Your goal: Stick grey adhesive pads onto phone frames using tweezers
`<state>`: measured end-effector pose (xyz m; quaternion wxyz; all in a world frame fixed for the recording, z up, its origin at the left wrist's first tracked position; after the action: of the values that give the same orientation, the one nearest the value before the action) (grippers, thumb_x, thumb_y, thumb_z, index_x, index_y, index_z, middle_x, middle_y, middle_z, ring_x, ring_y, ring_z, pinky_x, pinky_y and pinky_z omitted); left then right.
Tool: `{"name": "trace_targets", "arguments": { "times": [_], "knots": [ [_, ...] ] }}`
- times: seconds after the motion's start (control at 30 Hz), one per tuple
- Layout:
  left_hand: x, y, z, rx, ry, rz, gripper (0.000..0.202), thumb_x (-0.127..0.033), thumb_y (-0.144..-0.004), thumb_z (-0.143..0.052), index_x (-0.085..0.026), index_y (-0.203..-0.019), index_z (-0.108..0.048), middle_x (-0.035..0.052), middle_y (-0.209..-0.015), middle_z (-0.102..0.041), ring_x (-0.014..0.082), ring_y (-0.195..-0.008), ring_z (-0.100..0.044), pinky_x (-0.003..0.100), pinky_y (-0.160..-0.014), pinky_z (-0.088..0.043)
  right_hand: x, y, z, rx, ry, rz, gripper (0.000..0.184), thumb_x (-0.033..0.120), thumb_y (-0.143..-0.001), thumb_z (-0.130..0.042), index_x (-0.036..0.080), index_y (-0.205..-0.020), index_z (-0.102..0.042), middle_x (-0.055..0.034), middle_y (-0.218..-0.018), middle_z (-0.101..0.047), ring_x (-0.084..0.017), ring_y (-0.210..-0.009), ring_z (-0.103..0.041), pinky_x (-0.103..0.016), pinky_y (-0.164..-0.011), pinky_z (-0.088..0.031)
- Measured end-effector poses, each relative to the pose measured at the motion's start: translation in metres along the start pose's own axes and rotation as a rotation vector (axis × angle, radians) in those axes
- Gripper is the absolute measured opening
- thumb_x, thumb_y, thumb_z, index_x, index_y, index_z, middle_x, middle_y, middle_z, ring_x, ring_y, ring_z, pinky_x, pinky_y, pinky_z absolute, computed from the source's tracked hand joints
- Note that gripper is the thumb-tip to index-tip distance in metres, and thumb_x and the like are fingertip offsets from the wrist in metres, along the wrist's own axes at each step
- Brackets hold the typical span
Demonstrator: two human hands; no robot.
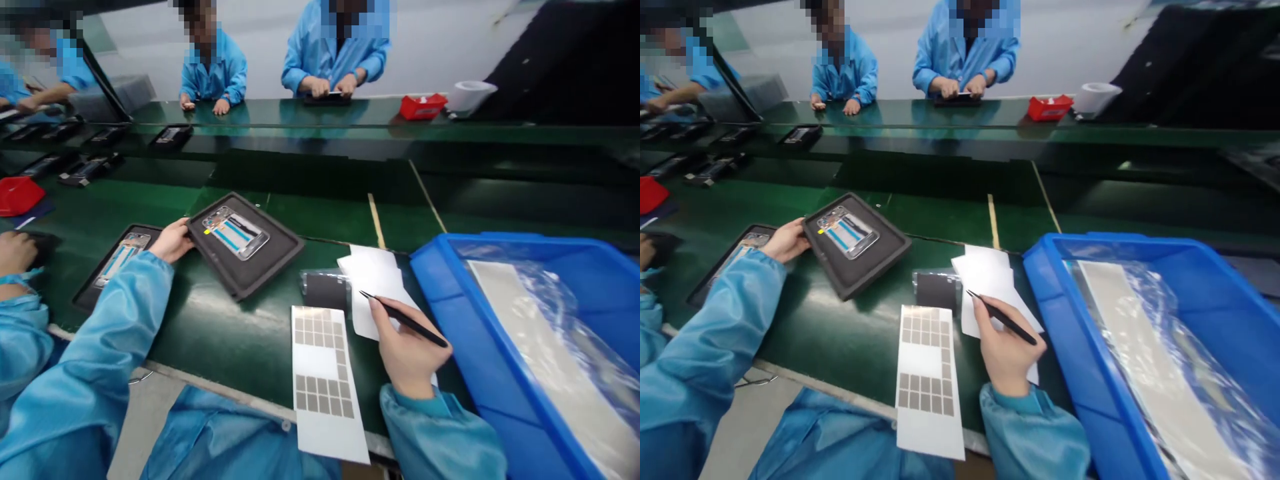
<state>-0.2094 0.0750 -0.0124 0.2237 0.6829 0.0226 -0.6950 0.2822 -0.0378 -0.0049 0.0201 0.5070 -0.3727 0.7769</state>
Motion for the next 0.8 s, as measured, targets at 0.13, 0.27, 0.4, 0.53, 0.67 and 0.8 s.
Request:
{"name": "trace_targets", "arguments": {
  "times": [0.13,0.27,0.4,0.53,0.67,0.8],
  "knots": [
    [-0.006,0.007,-0.012,0.181,-0.168,0.027,0.018,-0.027,-0.081,-0.07,-0.016,-0.093,-0.063,0.0017,-0.08,-0.066,0.013,-0.066,-0.063,0.025,-0.06,-0.056,0.0,0.001,-0.001,0.032,-0.014,-0.048,0.012,0.025,-0.076,-0.081,0.016,-0.081,-0.075,-0.0066,-0.079,-0.077,-0.022,-0.073,-0.073,-0.038,-0.073,-0.061],
    [-0.012,0.011,-0.036,0.353,-0.415,0.012,0.026,-0.032,-0.067,-0.075,-0.019,-0.087,-0.065,0.0024,-0.076,-0.067,0.0177,-0.064,-0.063,0.029,-0.057,-0.056,-0.004,0.003,0.0,0.059,-0.006,-0.113,0.013,0.028,-0.078,-0.08,0.017,-0.085,-0.075,-0.0065,-0.082,-0.077,-0.021,-0.076,-0.073,-0.037,-0.076,-0.061],
    [-0.037,0.021,-0.068,0.401,-0.694,-0.158,0.017,-0.031,-0.071,-0.071,-0.019,-0.084,-0.07,0.0056,-0.092,-0.07,0.0283,-0.095,-0.065,0.049,-0.097,-0.053,-0.004,0.004,-0.002,0.075,-0.048,-0.147,0.012,0.027,-0.078,-0.08,0.018,-0.085,-0.075,-0.0062,-0.083,-0.077,-0.022,-0.078,-0.073,-0.038,-0.076,-0.061],
    [-0.059,0.063,-0.134,0.352,-0.86,-0.442,0.019,-0.027,-0.085,-0.059,-0.024,-0.101,-0.068,0.005,-0.118,-0.066,0.0294,-0.128,-0.051,0.048,-0.122,-0.026,0.003,-0.006,-0.01,0.127,-0.157,-0.215,0.012,0.026,-0.078,-0.08,0.02,-0.087,-0.075,-0.0045,-0.085,-0.077,-0.021,-0.079,-0.074,-0.035,-0.073,-0.062],
    [-0.041,0.127,-0.234,0.597,-1.169,-0.798,0.034,-0.038,-0.09,-0.06,-0.017,-0.117,-0.063,0.0112,-0.12,-0.067,0.0304,-0.115,-0.06,0.046,-0.103,-0.046,0.014,-0.025,-0.024,0.215,-0.218,-0.215,0.01,0.024,-0.078,-0.08,0.023,-0.087,-0.076,-0.0027,-0.088,-0.077,-0.019,-0.082,-0.074,-0.033,-0.074,-0.062],
    [-0.015,0.136,-0.28,0.662,-1.172,-0.776,0.039,-0.037,-0.082,-0.074,-0.017,-0.113,-0.062,0.0088,-0.107,-0.071,0.0276,-0.097,-0.067,0.037,-0.081,-0.052,0.008,-0.033,-0.035,0.246,-0.281,-0.221,0.008,0.022,-0.078,-0.079,0.022,-0.086,-0.076,-0.0023,-0.087,-0.077,-0.019,-0.082,-0.073,-0.032,-0.074,-0.061]
  ]
}}
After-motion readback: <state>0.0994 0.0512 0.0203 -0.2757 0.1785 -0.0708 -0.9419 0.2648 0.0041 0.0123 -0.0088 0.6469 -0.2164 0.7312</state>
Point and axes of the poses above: each hand's wrist, its own y-axis away from the middle knuckle, its own z-axis out of the back of the hand, x = y × z, the point moved 6 cm from there along -y, towards the middle knuckle
